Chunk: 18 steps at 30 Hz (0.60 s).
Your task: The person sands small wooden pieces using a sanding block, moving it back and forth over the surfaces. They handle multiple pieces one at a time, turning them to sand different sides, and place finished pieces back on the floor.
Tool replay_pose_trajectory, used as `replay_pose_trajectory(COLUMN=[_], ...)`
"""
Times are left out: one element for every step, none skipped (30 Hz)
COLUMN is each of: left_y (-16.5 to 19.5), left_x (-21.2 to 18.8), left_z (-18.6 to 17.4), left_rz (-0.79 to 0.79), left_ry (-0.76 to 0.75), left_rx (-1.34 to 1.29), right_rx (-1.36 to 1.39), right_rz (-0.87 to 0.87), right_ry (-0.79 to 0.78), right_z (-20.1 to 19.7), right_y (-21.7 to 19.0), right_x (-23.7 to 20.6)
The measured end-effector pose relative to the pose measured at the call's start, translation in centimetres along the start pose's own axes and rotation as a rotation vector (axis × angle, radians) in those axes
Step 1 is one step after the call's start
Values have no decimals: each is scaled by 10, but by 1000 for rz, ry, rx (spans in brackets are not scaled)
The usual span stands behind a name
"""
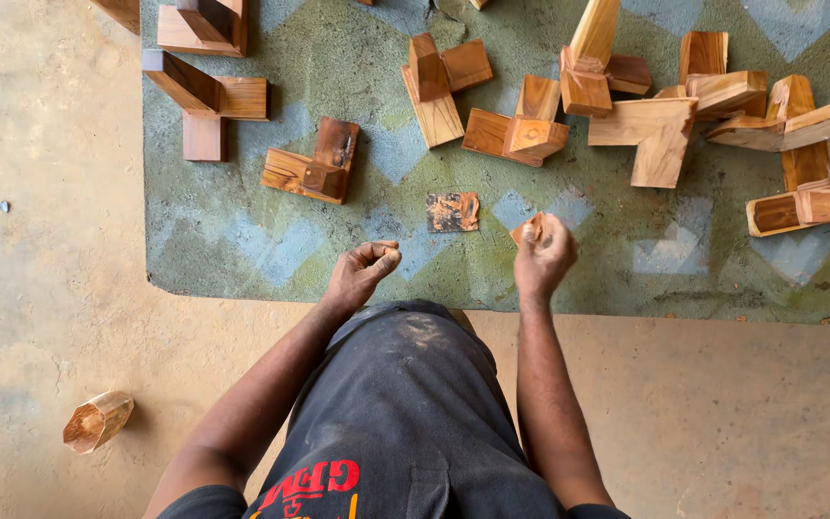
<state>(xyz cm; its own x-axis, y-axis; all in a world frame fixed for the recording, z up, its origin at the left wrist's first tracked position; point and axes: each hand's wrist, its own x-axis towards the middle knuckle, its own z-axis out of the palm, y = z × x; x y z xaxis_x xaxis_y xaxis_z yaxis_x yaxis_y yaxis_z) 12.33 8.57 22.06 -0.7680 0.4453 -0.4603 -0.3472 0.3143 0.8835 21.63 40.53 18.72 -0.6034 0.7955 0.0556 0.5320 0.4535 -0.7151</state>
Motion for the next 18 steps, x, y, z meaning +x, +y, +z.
replay_pose_trajectory(left_y=[-2,-3,-5,-8,-12,-17,-22,-26,-30,-34,-36,-38,-38,-37,-36,-34,-32,-30], left_x=[2,4,5,6,5,5,6,9,11,11,11,12,12,14,16,17,19,23], left_z=[-13,-27,-43,-60,-78,-95,-112,-130,-146,-161,-174,-186,-196,-206,-215,-222,-228,-233], left_rz=[-48,-95,-64,-35,-10,37,85,135,125,114,101,93,85,79,63,44,21,-29], left_ry=[-6,-10,0,14,31,30,33,36,55,70,84,96,110,125,147,170,192,218], left_rx=[-78,-157,-142,-127,-113,-132,-150,-164,-167,-169,-171,-188,-207,-227,-175,-125,-75,-66], right_rx=[28,54,133,212,241,270,301,247,194,141,126,111,97,40,-17,-75,-91,-107], right_rz=[-31,-65,-62,-59,-134,-208,-283,-319,-352,-382,-527,-672,-819,-752,-687,-622,-635,-648], right_ry=[-67,-135,-273,-415,-473,-538,-606,-649,-688,-725,-666,-605,-544,-578,-610,-643,-648,-653], right_z=[14,28,43,58,72,84,97,110,123,136,152,166,177,186,195,205,211,213], right_y=[-24,-49,-76,-102,-129,-154,-179,-203,-226,-247,-267,-284,-297,-306,-313,-317,-319,-318], right_x=[-6,-10,-13,-17,-21,-27,-32,-38,-44,-52,-61,-67,-73,-77,-80,-83,-84,-81])
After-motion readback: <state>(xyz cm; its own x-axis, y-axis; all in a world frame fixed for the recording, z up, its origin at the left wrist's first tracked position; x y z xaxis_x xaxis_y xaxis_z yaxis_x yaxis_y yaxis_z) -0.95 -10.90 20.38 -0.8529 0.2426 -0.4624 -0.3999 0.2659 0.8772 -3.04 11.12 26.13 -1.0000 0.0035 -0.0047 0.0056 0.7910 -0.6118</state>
